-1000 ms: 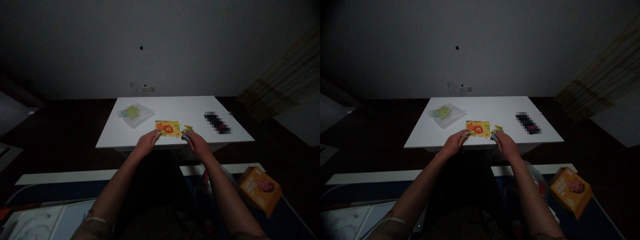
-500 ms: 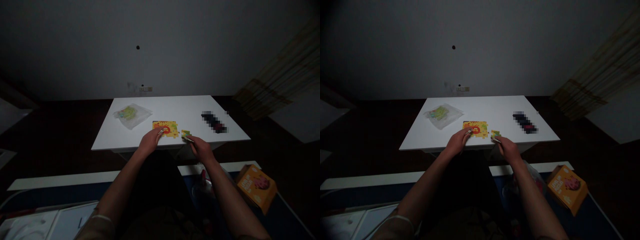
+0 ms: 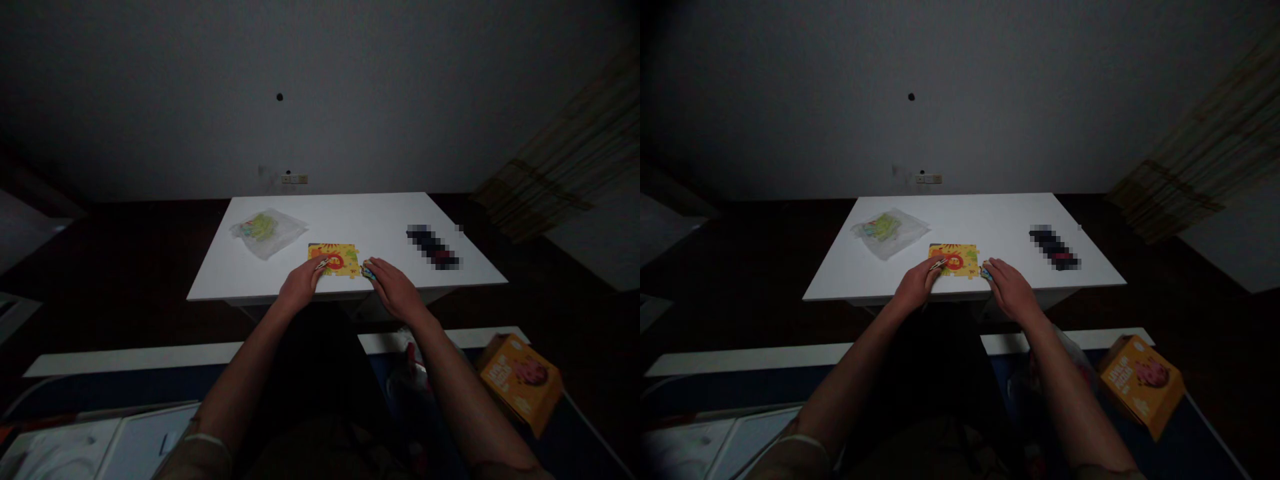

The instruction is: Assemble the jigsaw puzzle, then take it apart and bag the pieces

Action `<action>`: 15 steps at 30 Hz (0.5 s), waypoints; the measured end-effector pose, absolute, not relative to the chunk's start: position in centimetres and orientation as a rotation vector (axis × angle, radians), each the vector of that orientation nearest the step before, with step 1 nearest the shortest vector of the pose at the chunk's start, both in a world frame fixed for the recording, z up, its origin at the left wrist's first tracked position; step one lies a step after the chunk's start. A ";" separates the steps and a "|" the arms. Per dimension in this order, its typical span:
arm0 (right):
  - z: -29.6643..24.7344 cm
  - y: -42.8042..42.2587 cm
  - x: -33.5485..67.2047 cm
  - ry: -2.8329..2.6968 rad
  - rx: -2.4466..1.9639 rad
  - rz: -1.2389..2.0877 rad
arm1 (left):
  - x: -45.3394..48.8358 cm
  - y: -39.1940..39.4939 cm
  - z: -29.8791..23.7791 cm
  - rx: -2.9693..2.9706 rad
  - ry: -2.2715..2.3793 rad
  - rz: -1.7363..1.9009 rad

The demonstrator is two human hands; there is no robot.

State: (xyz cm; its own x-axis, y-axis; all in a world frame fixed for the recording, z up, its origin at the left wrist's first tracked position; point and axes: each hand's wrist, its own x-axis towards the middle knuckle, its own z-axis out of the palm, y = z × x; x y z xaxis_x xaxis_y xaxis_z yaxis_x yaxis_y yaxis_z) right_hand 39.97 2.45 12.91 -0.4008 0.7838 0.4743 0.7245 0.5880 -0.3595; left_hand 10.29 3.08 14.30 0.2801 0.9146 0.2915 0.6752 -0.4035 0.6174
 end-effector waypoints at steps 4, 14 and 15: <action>12.5 1.7 40.9 -2.301 -1.131 0.110 | 10.0 2.9 14.7 2.128 1.440 0.959; 13.0 -0.5 37.3 -1.842 -1.167 0.310 | 10.5 3.3 15.7 1.497 1.355 1.393; 13.4 -0.4 35.3 -1.691 -1.192 0.369 | 11.0 3.2 15.7 1.477 1.336 1.376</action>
State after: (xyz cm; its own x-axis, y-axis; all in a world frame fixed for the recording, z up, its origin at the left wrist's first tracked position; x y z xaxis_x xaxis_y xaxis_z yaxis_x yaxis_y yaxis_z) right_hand 35.34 -0.39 13.42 -0.0219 0.8386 0.5443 0.5360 0.4694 -0.7017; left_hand 10.95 3.23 15.68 -0.0994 0.9648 0.2433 0.2148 -0.2180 0.9520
